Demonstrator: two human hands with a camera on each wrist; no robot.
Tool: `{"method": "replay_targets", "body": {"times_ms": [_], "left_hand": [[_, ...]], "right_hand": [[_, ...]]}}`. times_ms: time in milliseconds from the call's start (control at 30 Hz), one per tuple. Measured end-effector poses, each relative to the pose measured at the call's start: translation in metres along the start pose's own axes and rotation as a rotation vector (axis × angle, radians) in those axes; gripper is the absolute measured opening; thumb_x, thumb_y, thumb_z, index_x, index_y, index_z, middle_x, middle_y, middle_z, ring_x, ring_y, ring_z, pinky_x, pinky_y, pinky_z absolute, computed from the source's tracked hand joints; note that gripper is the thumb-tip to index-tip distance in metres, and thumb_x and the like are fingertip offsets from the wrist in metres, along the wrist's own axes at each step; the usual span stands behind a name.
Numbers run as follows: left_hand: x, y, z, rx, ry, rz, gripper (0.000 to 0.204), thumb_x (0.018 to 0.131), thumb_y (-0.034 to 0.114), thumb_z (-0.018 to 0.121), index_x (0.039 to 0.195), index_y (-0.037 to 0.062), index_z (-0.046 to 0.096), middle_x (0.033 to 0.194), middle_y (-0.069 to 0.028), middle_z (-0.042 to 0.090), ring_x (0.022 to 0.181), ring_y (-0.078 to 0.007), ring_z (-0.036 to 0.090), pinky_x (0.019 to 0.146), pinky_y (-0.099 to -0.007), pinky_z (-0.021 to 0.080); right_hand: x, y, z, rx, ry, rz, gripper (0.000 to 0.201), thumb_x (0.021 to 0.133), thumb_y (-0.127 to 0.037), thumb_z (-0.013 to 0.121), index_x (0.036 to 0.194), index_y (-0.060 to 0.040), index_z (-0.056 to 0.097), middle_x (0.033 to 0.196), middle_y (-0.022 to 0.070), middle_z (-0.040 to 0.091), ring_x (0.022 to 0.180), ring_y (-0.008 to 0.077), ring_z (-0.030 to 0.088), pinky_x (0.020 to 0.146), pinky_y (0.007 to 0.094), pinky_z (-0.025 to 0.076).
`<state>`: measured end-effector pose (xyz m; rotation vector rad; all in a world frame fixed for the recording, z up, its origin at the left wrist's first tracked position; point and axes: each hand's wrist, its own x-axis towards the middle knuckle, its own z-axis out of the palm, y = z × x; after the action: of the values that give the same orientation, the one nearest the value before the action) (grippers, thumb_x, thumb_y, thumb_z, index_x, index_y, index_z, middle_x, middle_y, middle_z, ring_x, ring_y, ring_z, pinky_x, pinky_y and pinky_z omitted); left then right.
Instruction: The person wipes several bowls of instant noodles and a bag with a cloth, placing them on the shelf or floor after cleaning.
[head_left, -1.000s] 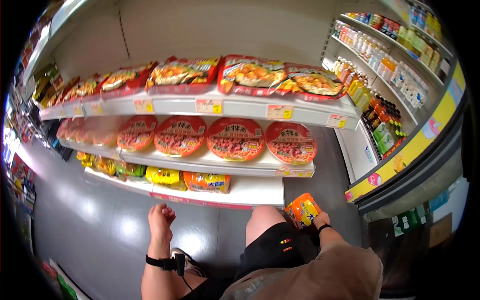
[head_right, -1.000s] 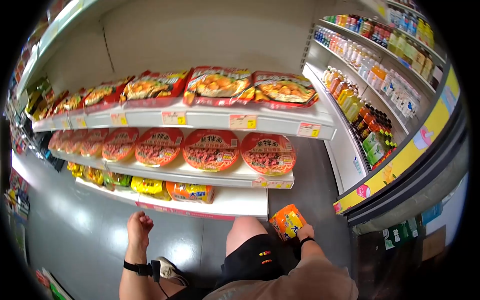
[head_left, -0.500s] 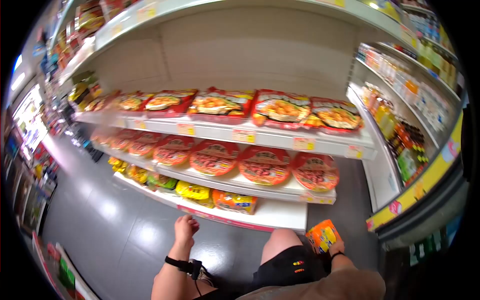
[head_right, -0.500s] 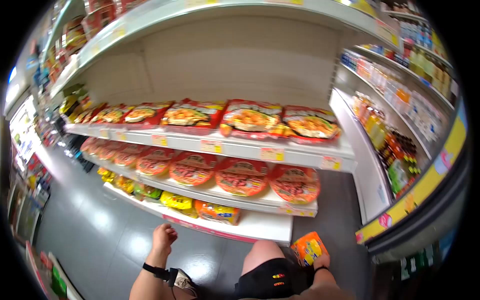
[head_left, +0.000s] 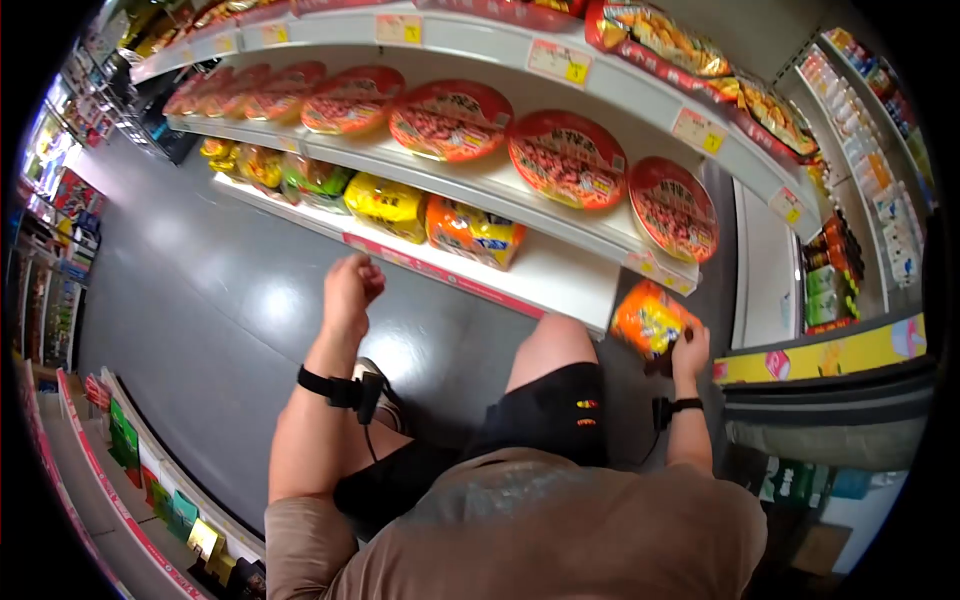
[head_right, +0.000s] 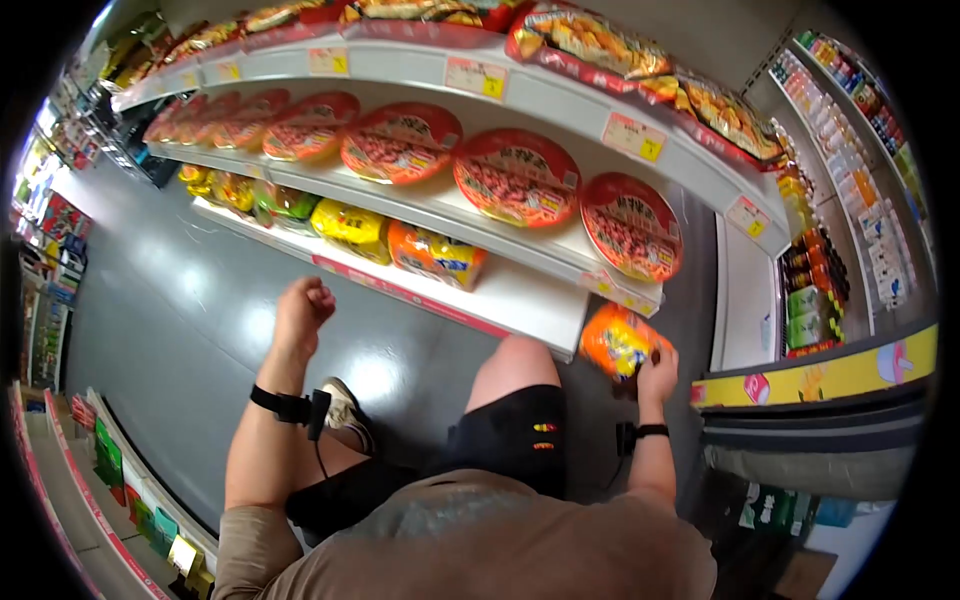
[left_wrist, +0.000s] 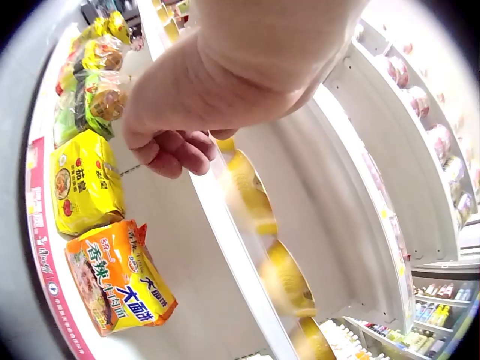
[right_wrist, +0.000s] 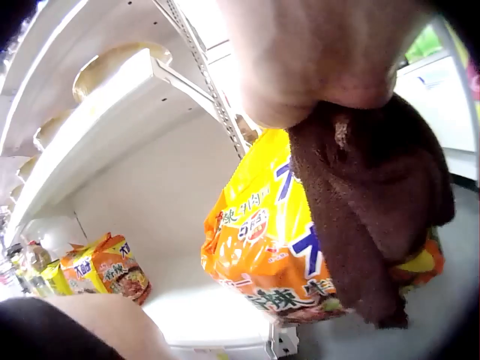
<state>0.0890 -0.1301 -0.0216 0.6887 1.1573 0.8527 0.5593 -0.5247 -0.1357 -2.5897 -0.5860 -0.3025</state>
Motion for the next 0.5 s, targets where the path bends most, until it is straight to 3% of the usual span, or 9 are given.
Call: {"method": "replay_targets", "body": {"times_ms": [100,233,267,300,333,400,433,467,500], "left_hand": [[-0.006,0.009,0.004,0.074,0.028,0.014,0.010,0.094,0.019,0.056,0.095,0.0091,0.056,0.072,0.0001,0.059,0.066,-0.0157,0.060,0.069,-0.0317,0.052],[-0.003,0.009,-0.004,0.001,0.015,0.032,0.010,0.092,0.017,0.058,0.090,0.0078,0.055,0.072,-0.0011,0.059,0.062,-0.0137,0.059,0.062,-0.0286,0.051],[0.001,0.003,-0.009,-0.038,0.013,0.042,0.009,0.093,0.016,0.058,0.090,0.0084,0.056,0.071,-0.0007,0.058,0.060,-0.0124,0.057,0.059,-0.0280,0.050],[0.003,0.002,-0.012,0.026,-0.027,0.040,0.019,0.095,0.016,0.051,0.075,0.0132,0.049,0.066,0.0013,0.052,0.062,-0.0136,0.054,0.065,-0.0290,0.049],[-0.001,0.006,-0.009,0.143,0.019,0.044,0.020,0.095,0.017,0.052,0.076,0.0096,0.055,0.067,-0.0021,0.054,0.063,-0.0167,0.056,0.065,-0.0303,0.050],[-0.015,0.006,-0.005,0.189,0.073,0.138,0.022,0.095,0.018,0.055,0.087,0.0014,0.066,0.077,-0.0075,0.064,0.069,-0.0185,0.062,0.062,-0.0340,0.051],[0.011,-0.019,-0.015,0.212,0.057,0.177,0.021,0.094,0.018,0.056,0.087,0.0020,0.068,0.078,-0.0076,0.066,0.069,-0.0184,0.062,0.062,-0.0345,0.051],[0.014,-0.025,-0.009,0.134,0.118,0.243,0.019,0.091,0.017,0.058,0.086,0.0025,0.069,0.073,-0.0059,0.064,0.065,-0.0191,0.061,0.060,-0.0356,0.051],[0.010,-0.023,-0.003,0.111,0.187,0.255,0.018,0.088,0.017,0.060,0.082,0.0018,0.068,0.069,-0.0071,0.063,0.062,-0.0198,0.061,0.057,-0.0374,0.050]], "right_hand": [[0.023,-0.007,0.010,0.118,0.042,-0.170,0.023,0.087,-0.012,0.070,0.109,-0.0052,0.069,0.107,0.0126,0.064,0.101,0.0368,0.064,0.086,0.0389,0.052],[0.050,-0.005,0.046,0.264,-0.055,-0.286,0.025,0.086,-0.012,0.072,0.109,-0.0020,0.068,0.104,0.0149,0.067,0.100,0.0340,0.066,0.088,0.0366,0.051],[0.056,-0.010,0.062,0.426,-0.099,-0.183,0.026,0.088,-0.014,0.072,0.110,-0.0004,0.068,0.109,0.0153,0.070,0.103,0.0297,0.067,0.091,0.0351,0.050],[0.068,-0.008,0.085,0.488,-0.082,-0.204,0.031,0.089,-0.016,0.072,0.114,0.0010,0.068,0.115,0.0160,0.071,0.107,0.0272,0.067,0.095,0.0361,0.049],[0.079,-0.003,0.105,0.279,-0.082,-0.206,0.037,0.090,-0.021,0.072,0.118,0.0011,0.067,0.116,0.0164,0.071,0.108,0.0302,0.066,0.096,0.0395,0.049],[0.086,-0.037,0.111,0.400,-0.340,-0.289,0.044,0.096,-0.030,0.065,0.131,-0.0019,0.061,0.133,0.0165,0.063,0.120,0.0289,0.059,0.099,0.0407,0.047],[0.104,-0.039,0.125,0.226,-0.496,-0.282,0.059,0.098,-0.040,0.062,0.138,0.0026,0.054,0.142,0.0167,0.056,0.130,0.0315,0.052,0.107,0.0367,0.042],[0.103,-0.049,0.142,0.343,-0.425,-0.302,0.064,0.097,-0.043,0.063,0.139,0.0036,0.052,0.142,0.0187,0.055,0.129,0.0323,0.053,0.108,0.0381,0.041],[0.112,-0.078,0.138,0.020,-0.615,-0.129,0.065,0.097,-0.041,0.065,0.143,0.0018,0.049,0.147,0.0188,0.050,0.134,0.0304,0.047,0.111,0.0393,0.038]]}}
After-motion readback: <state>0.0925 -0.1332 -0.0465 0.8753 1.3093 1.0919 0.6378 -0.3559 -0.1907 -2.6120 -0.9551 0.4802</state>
